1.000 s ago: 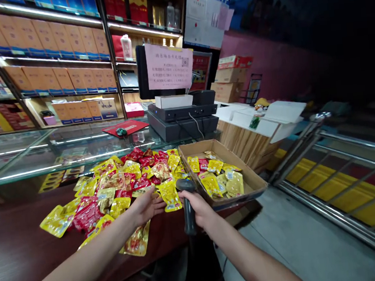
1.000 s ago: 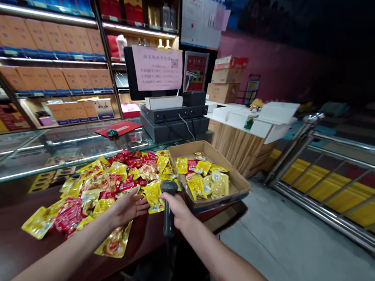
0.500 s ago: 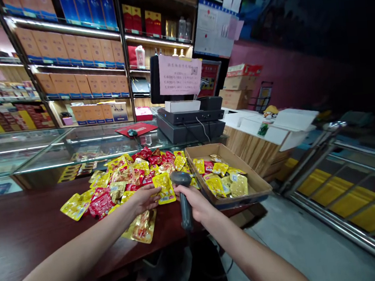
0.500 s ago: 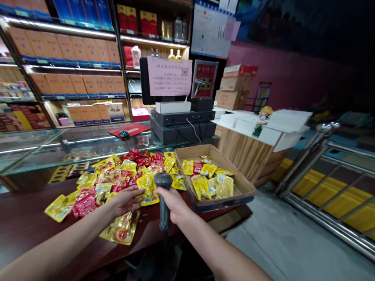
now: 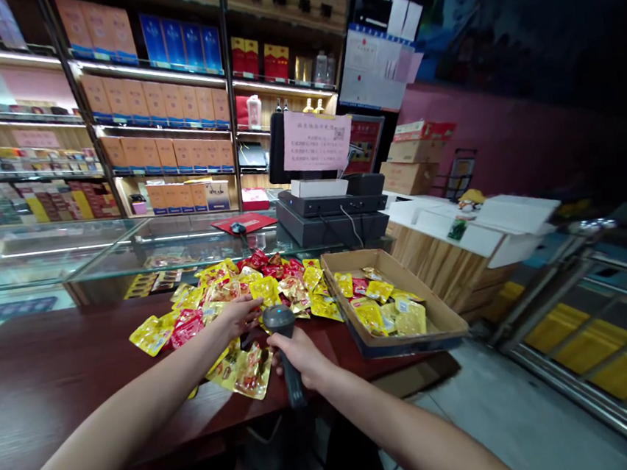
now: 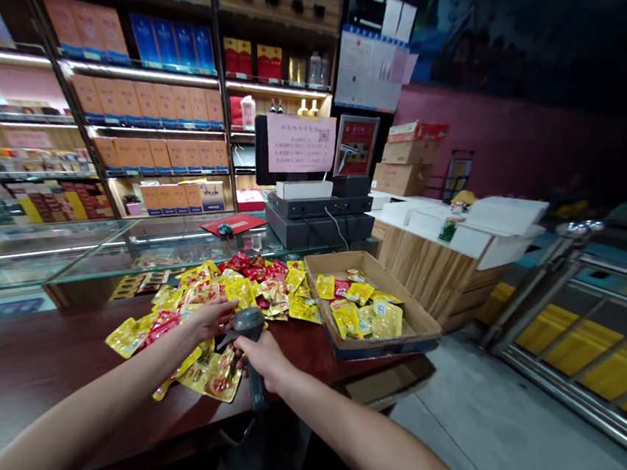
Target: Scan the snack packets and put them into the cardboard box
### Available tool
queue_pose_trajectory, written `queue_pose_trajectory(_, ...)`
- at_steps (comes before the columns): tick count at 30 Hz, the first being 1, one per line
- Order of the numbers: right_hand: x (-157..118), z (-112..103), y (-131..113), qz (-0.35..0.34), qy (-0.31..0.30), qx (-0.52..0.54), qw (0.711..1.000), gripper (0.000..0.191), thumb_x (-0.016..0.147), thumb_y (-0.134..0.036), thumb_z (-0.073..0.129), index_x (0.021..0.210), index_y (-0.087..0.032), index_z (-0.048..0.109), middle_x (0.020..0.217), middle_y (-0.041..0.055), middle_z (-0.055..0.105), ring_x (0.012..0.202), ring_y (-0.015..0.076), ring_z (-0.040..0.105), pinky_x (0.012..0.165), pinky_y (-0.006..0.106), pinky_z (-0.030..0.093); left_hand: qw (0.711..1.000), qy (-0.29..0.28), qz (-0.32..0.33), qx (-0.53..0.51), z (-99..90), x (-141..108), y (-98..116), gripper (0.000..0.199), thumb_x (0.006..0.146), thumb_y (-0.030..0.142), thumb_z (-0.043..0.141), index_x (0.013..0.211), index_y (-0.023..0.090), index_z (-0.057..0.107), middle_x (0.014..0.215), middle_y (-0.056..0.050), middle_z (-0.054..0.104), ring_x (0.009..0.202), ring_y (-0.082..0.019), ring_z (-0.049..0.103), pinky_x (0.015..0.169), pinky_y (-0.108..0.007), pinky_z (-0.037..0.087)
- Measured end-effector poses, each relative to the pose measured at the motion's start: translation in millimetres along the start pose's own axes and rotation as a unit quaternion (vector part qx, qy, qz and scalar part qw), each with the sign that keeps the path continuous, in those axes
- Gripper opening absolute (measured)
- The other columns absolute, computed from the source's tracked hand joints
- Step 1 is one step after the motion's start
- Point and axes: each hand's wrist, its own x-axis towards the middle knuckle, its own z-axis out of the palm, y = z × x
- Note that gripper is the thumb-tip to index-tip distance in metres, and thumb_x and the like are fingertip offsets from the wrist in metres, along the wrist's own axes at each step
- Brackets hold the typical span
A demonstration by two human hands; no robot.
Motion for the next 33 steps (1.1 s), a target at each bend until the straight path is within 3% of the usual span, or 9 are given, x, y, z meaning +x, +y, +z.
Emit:
queue_pose_trajectory(9, 0.1, 8.8, 4.1, -0.002, 0.004, -0.01, 1.0, 0.008, 0.065, -0.023, 0.059, 0.065, -0.018, 0.053, 0.048, -0.0049, 0.05, 0.038, 0.0087, 0.047, 0.035, 0.02, 0.033, 1.0, -0.012, 0.009, 0.011, -7.6, 2.6, -1.0, 0.037, 0.06, 0.018, 0.078, 0.081, 0.022, 0.048, 0.073, 0.004, 0.062, 0.057, -0.011, 0.058, 0.053, -0.022, 0.042)
queue_pose_trajectory(16, 5.4, 6.8, 8.8, -0.013, 0.007, -0.019, 1.0, 0.009, 0.065, -0.023, 0.061, 0.069, -0.018, 0.055, 0.047, -0.0046, 0.049, 0.039, 0.0091, 0.046, 0.037, 0.02, 0.035, 0.999, -0.012, 0.014, 0.03, -6.1, 3.2, -2.2, 0.034, 0.059, 0.027, 0.08, 0.077, 0.02, 0.053, 0.061, 0.004, 0.056, 0.05, -0.01, 0.051, 0.049, -0.021, 0.04)
queue_pose_trajectory(22, 0.8, 3.3, -0.3, -0.04, 0.033, -0.019, 0.998, 0.007, 0.063, -0.023, 0.06, 0.066, -0.017, 0.056, 0.05, -0.0034, 0.052, 0.044, 0.0105, 0.048, 0.04, 0.021, 0.035, 1.0, -0.009, -0.003, 0.022, -3.6, -0.4, -0.2, 0.034, 0.061, 0.02, 0.078, 0.081, 0.021, 0.05, 0.064, 0.006, 0.057, 0.052, -0.009, 0.055, 0.054, -0.023, 0.044)
queue_pose_trajectory(27, 7.6, -15.7, -26.0, -0.171, 0.136, -0.011, 0.976, 0.015, 0.058, -0.018, 0.063, 0.073, -0.016, 0.06, 0.064, -0.0042, 0.06, 0.061, 0.01, 0.052, 0.057, 0.02, 0.04, 0.999, -0.023, -0.032, 0.024, 5.9, -8.0, 3.7, 0.033, 0.064, 0.018, 0.075, 0.081, 0.022, 0.047, 0.069, 0.006, 0.059, 0.053, -0.008, 0.056, 0.055, -0.022, 0.044)
queue_pose_trajectory(33, 31.5, -56.5, -57.9, -0.052, 0.144, 0.023, 0.988, 0.01, 0.059, -0.017, 0.062, 0.059, -0.017, 0.052, 0.04, -0.009, 0.038, 0.04, 0.0067, 0.037, 0.043, 0.02, 0.034, 0.994, -0.084, -0.063, 0.041, 38.6, -10.6, 16.7, 0.022, 0.074, 0.029, 0.067, 0.086, 0.02, 0.051, 0.071, 0.002, 0.06, 0.057, -0.011, 0.059, 0.057, -0.024, 0.047)
